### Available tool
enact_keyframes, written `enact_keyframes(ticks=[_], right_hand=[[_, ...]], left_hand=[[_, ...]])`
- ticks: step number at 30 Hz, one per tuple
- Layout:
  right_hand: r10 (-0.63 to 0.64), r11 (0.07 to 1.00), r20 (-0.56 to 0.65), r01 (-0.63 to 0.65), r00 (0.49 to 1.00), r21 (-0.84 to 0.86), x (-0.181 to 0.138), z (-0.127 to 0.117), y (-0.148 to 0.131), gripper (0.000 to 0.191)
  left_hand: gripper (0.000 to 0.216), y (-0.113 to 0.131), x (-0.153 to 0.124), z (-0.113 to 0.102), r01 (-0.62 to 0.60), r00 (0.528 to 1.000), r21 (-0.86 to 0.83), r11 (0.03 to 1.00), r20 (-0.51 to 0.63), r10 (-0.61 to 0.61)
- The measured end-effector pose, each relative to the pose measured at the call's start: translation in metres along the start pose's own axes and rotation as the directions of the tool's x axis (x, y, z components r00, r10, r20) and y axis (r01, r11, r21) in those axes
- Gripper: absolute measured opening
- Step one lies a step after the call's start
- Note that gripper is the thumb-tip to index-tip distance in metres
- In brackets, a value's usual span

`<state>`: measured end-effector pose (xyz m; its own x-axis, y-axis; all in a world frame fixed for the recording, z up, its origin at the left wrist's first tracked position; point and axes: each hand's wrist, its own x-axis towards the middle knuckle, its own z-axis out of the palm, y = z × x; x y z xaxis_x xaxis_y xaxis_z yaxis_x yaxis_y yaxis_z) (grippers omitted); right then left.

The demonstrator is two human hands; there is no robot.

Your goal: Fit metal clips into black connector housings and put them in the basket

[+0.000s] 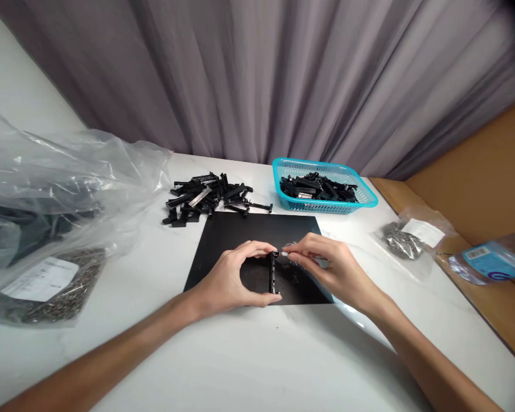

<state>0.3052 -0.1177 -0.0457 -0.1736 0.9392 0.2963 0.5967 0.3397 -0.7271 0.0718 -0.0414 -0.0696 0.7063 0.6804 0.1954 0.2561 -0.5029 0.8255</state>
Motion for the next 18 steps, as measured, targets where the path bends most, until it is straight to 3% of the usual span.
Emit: enact_keyframes(ticks=[3, 8, 18], right_hand=[[-0.048, 0.997, -0.044, 0.045, 0.998, -0.066, 0.001, -0.001, 0.001, 0.015], [-0.173, 0.972, -0.021, 0.167, 0.985, -0.166, 0.003, 0.003, 0.002, 0.012], [-0.239, 0.958, 0.003, 0.236, 0.971, -0.163, 0.002, 0.015, 0.010, 0.013]], left_hand=[[0.066, 0.001, 0.001, -0.001, -0.004, 1.000, 0.011, 1.000, 0.020, 0.004], [0.065, 0.002, 0.001, -0.001, -0.022, 1.000, 0.023, 0.999, 0.021, 0.022], [0.063, 0.003, 0.001, -0.001, -0.012, 0.999, 0.089, 0.996, 0.052, 0.007]])
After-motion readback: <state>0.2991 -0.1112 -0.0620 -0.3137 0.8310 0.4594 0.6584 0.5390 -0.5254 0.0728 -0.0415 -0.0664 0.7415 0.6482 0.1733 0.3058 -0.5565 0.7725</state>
